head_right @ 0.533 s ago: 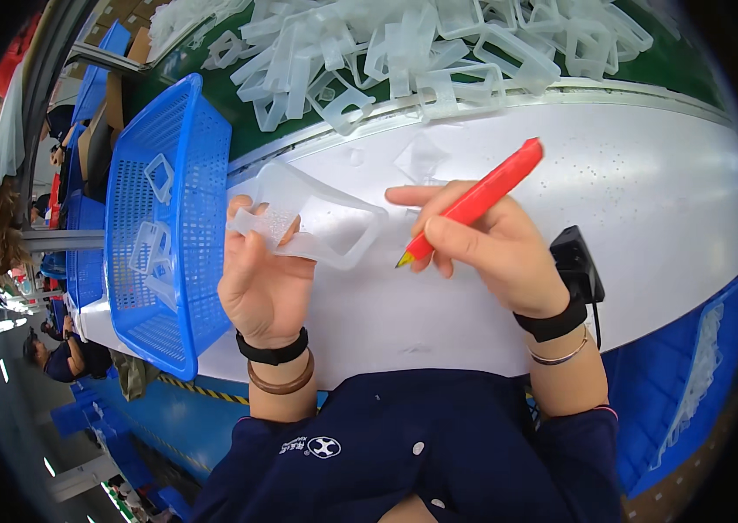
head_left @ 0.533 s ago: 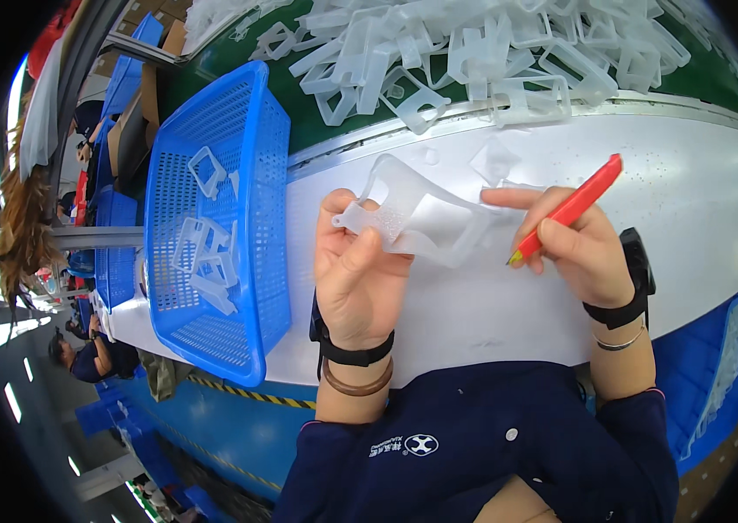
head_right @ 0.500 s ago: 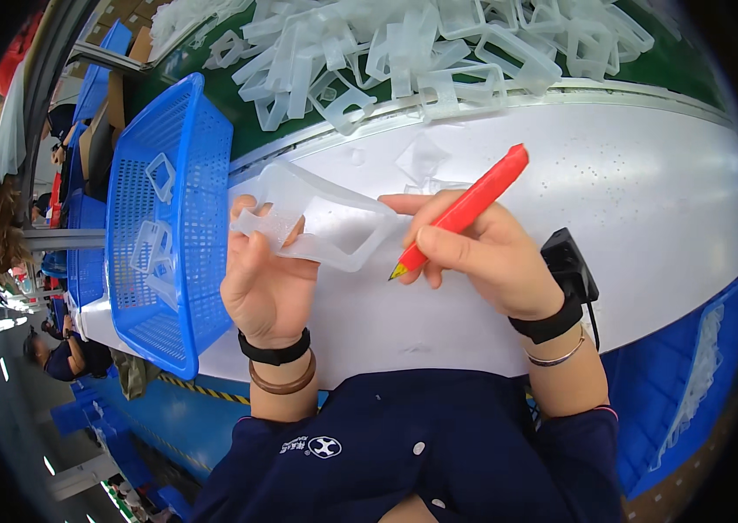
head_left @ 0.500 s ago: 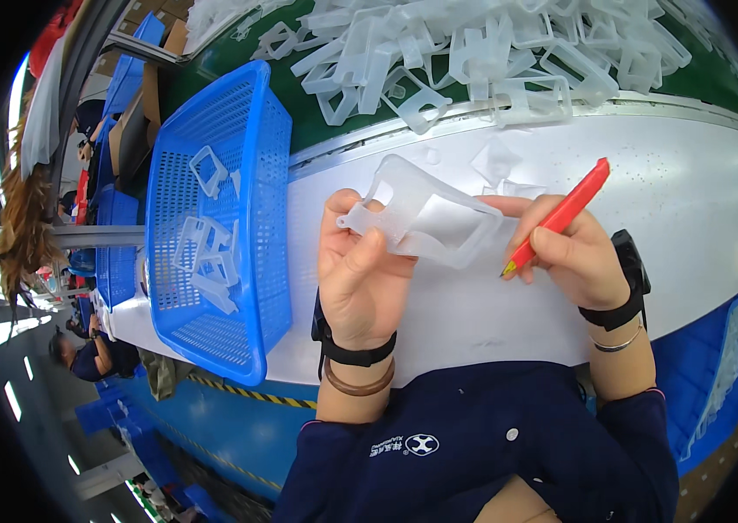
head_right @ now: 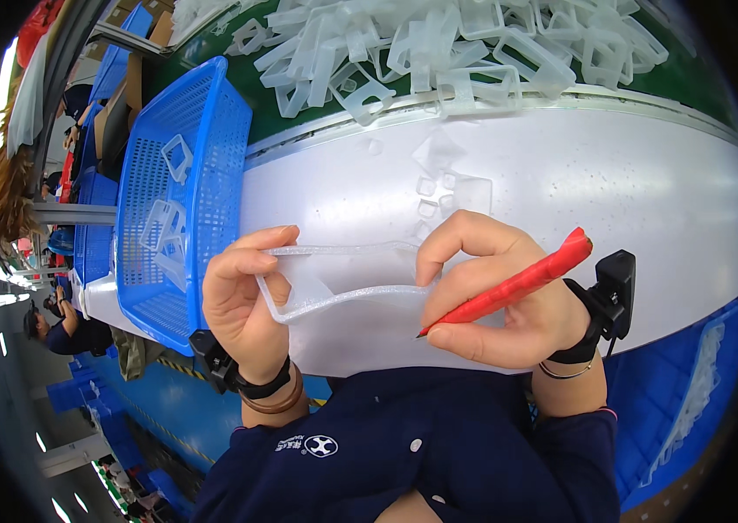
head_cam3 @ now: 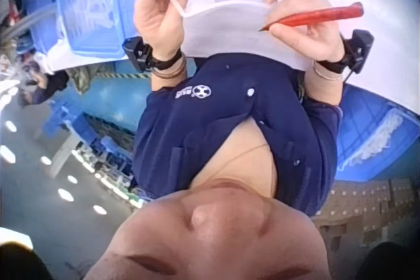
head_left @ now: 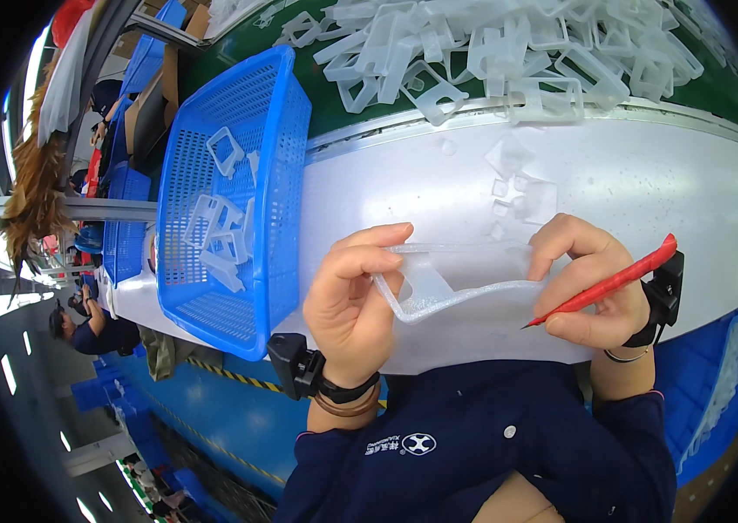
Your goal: Sorting white plastic components and removing excess material using a deburring tool at a manufacturing workstation.
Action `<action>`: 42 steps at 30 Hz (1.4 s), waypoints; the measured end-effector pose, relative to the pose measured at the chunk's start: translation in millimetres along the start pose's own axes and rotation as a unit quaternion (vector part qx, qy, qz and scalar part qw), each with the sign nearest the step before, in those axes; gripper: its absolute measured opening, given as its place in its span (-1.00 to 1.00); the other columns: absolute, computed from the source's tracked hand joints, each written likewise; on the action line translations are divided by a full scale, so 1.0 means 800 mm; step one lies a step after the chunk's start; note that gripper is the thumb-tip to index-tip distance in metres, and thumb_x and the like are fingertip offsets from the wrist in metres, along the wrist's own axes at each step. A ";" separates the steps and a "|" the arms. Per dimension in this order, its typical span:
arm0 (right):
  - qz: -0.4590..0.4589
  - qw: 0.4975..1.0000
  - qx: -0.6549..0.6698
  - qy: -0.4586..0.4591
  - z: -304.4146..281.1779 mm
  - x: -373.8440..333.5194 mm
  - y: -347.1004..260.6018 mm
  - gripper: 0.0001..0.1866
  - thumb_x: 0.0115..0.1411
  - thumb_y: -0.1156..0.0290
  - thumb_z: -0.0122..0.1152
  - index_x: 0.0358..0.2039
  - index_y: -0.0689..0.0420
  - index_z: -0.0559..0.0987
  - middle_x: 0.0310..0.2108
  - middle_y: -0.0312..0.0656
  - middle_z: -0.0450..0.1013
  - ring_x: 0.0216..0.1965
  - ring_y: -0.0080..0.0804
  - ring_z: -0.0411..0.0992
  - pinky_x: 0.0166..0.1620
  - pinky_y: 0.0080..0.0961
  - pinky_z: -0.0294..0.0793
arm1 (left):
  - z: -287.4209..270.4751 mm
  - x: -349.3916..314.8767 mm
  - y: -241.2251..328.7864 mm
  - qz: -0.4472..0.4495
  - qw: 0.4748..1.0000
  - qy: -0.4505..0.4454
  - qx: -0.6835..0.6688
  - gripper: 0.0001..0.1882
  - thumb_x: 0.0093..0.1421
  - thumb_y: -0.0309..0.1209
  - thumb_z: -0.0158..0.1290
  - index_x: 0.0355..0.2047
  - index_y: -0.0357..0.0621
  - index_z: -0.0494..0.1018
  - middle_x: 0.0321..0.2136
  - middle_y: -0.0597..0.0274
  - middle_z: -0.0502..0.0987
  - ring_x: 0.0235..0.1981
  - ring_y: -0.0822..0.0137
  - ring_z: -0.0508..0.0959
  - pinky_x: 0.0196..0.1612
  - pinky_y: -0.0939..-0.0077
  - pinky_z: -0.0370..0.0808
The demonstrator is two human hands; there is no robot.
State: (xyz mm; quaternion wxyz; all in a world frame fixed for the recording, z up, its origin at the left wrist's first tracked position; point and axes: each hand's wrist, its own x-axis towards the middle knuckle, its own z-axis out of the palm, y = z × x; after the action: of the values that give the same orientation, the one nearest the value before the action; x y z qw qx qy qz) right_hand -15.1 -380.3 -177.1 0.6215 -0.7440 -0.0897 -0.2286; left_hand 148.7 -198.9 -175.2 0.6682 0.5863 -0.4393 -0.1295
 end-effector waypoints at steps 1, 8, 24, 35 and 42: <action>0.000 1.000 0.000 -0.001 0.000 0.000 0.000 -0.91 -0.11 0.45 0.25 -0.56 0.18 0.57 -0.34 -0.15 0.36 -0.41 -0.45 0.34 -0.35 -0.59 0.30 | -0.003 -0.001 0.004 0.000 1.000 0.001 0.000 -0.81 0.07 -0.77 -0.08 -0.34 -0.26 0.38 -0.18 -0.04 0.47 -0.16 0.34 0.48 -0.20 0.63 0.40; 0.057 0.982 0.177 0.035 0.016 -0.003 0.024 -0.87 -0.06 0.41 0.20 -0.54 0.21 0.55 -0.31 -0.11 0.36 -0.42 -0.43 0.35 -0.32 -0.56 0.32 | -0.019 -0.012 0.043 -0.044 0.996 0.016 0.078 -0.72 0.09 -0.63 0.04 -0.15 -0.35 0.38 -0.29 0.05 0.50 -0.26 0.34 0.51 -0.20 0.59 0.43; 0.169 0.931 0.280 0.160 0.030 0.005 0.031 -0.86 0.09 0.40 0.12 -0.48 0.21 0.52 -0.18 -0.04 0.42 -0.21 -0.34 0.43 -0.12 -0.42 0.38 | -0.096 0.049 0.068 0.159 0.633 0.239 0.718 -0.61 0.10 -0.49 0.07 -0.05 -0.32 0.35 -0.14 -0.07 0.42 -0.19 0.08 0.49 -0.11 0.29 0.40; 0.188 0.920 0.213 0.270 0.017 0.001 0.037 -0.85 0.14 0.41 0.10 -0.38 0.24 0.52 -0.40 -0.24 0.45 -0.36 -0.56 0.35 -0.22 -0.61 0.33 | 0.066 0.148 -0.142 0.161 0.899 -0.127 0.387 -0.60 -0.12 -0.71 -0.10 -0.22 -0.19 0.46 -0.22 0.09 0.50 -0.14 0.03 0.41 -0.04 0.25 0.33; 0.190 0.917 0.201 0.289 0.011 -0.001 0.038 -0.86 0.15 0.43 0.10 -0.36 0.23 0.52 -0.37 -0.21 0.46 -0.30 -0.53 0.38 -0.18 -0.60 0.34 | 0.065 0.154 -0.143 0.125 0.868 -0.159 0.453 -0.75 -0.05 -0.57 0.02 -0.29 -0.19 0.48 -0.37 0.07 0.48 -0.22 0.07 0.42 -0.14 0.27 0.35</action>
State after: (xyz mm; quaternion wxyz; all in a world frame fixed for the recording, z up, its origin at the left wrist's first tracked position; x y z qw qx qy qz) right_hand -0.8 -378.1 -205.3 0.7887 -0.5077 0.1925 -0.2883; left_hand 221.0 -350.3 -227.7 0.2607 0.7363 -0.6196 0.0768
